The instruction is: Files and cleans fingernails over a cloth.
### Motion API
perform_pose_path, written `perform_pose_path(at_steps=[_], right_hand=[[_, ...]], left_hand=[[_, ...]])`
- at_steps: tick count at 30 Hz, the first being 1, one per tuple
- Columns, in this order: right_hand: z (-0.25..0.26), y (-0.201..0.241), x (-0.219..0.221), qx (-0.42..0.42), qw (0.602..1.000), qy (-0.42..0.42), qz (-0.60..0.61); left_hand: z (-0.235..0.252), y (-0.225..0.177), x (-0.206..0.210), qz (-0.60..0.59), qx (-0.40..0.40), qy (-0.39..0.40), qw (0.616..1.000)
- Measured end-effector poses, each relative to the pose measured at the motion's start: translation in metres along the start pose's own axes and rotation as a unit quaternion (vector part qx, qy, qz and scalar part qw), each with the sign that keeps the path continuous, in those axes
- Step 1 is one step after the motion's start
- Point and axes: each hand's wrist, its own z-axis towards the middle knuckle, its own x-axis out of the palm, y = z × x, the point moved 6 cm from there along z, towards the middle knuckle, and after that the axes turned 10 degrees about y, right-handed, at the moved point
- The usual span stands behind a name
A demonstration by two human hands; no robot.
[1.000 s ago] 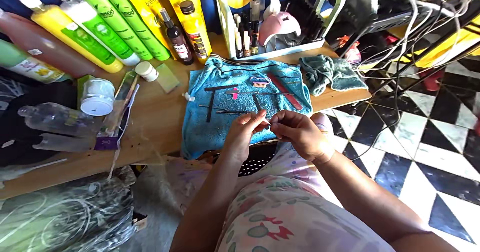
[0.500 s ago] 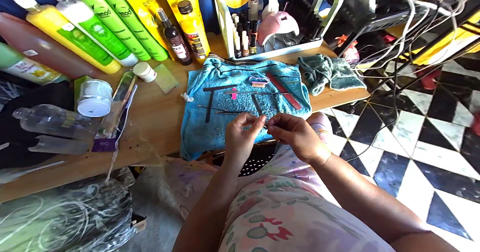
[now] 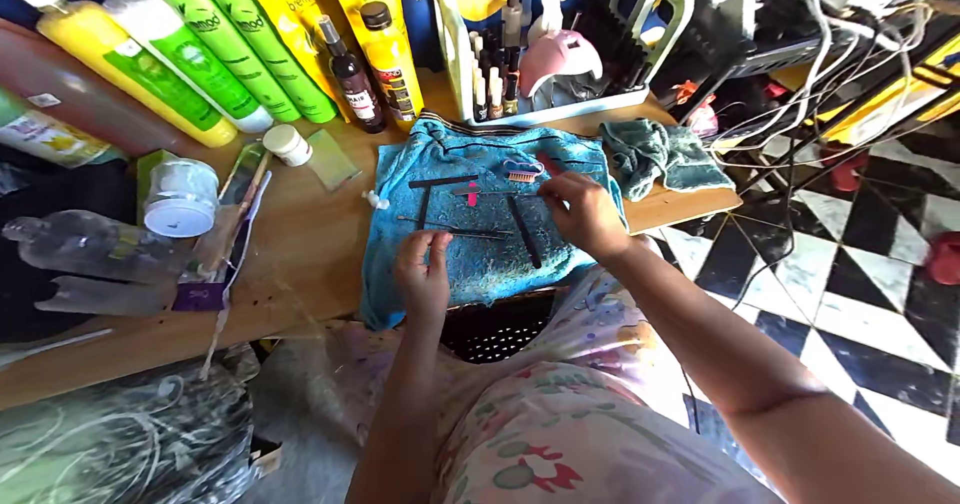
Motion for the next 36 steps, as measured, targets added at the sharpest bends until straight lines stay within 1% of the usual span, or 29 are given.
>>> perform_pose_path(at_steps=[4, 8, 11, 12, 14, 17, 20, 22, 24, 27, 28, 32, 36], right_hand=[[0.027, -0.014, 0.013, 0.027, 0.997, 0.035, -0.071], [0.033, -0.012, 0.017, 0.034, 0.996, 0.032, -0.076], [0.037, 0.002, 0.019, 0.009, 0.998, 0.019, -0.067], [0.041, 0.007, 0.023, -0.005, 0.997, 0.030, -0.068], [0.050, 0.017, 0.034, -0.028, 0.992, 0.077, -0.092], [0.065, 0.027, 0.048, -0.022, 0.976, 0.157, -0.150], [0.073, 0.033, 0.049, -0.016, 0.969, 0.181, -0.165], [0.076, 0.035, 0.045, -0.012, 0.971, 0.177, -0.162], [0.075, 0.036, 0.043, -0.023, 0.975, 0.154, -0.160], [0.064, 0.043, 0.043, -0.065, 0.984, 0.116, -0.119], [0.058, 0.048, 0.044, -0.079, 0.985, 0.116, -0.101], [0.042, 0.068, 0.056, -0.095, 0.981, 0.163, -0.052], [0.054, 0.086, 0.078, -0.082, 0.972, 0.218, -0.041]], left_hand=[[-0.006, 0.009, -0.001, 0.034, 0.026, -0.041, 0.998], [-0.004, 0.011, -0.003, 0.015, 0.004, -0.025, 1.000], [-0.001, 0.013, -0.004, 0.002, 0.003, -0.023, 1.000], [-0.002, 0.013, -0.005, 0.001, 0.003, -0.025, 1.000], [-0.004, 0.014, -0.004, 0.001, 0.002, -0.032, 0.999], [-0.006, 0.015, -0.003, 0.009, 0.004, -0.033, 0.999], [-0.005, 0.013, -0.006, 0.017, -0.006, -0.021, 1.000], [-0.005, 0.014, -0.006, 0.013, -0.012, -0.021, 1.000], [-0.005, 0.015, -0.006, 0.008, -0.018, -0.025, 0.999], [-0.006, 0.015, -0.007, 0.001, -0.023, -0.033, 0.999], [-0.006, 0.015, -0.008, -0.005, -0.022, -0.038, 0.999], [-0.009, 0.020, -0.011, -0.053, -0.030, -0.063, 0.996], [-0.011, 0.024, -0.014, -0.116, -0.040, -0.081, 0.989]])
